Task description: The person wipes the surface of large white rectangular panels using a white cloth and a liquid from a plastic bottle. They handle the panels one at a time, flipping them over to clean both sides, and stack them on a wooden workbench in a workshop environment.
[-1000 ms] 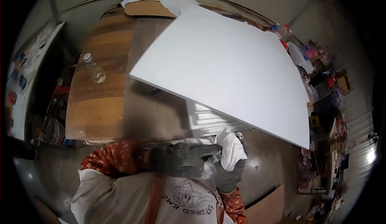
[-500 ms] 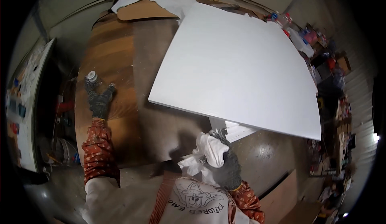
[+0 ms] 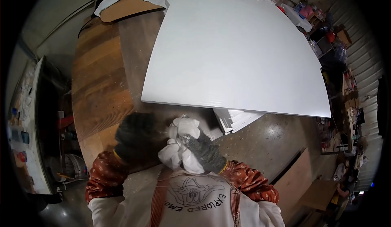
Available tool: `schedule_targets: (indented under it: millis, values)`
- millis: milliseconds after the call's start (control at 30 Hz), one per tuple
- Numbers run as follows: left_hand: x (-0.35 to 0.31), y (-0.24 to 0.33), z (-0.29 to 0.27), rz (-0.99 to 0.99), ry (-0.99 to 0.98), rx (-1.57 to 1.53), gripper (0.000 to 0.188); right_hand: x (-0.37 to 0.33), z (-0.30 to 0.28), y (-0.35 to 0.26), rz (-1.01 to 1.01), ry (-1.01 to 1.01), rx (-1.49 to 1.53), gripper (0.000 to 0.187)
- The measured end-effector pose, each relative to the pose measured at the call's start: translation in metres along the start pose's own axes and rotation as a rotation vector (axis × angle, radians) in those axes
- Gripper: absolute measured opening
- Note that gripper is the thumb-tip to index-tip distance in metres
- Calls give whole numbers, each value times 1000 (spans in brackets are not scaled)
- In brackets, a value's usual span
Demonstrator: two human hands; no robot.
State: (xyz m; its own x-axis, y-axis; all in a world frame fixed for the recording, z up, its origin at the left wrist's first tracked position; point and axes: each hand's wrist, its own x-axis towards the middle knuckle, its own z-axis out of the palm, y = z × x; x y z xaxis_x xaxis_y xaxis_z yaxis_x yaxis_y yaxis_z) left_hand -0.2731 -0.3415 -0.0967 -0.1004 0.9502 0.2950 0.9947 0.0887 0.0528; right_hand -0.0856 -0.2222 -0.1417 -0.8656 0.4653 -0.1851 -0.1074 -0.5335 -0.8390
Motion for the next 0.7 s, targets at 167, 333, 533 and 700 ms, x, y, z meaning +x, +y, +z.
schedule_targets:
  millis: [167, 333, 533, 700]
  values:
    - [29, 41, -21, 160, -108, 222, 51, -1, -29, 41, 65, -91, 352, 27]
    - [23, 45, 3, 209, 74, -166, 44, -31, -14, -29, 30, 105, -190, 30]
    - [57, 94, 24, 113, 143, -346, 37, -80, -69, -15, -135, 268, 289, 37]
    - [22, 53, 82, -196, 316, -215, 26, -157, -164, -61, -513, 389, -44, 29]
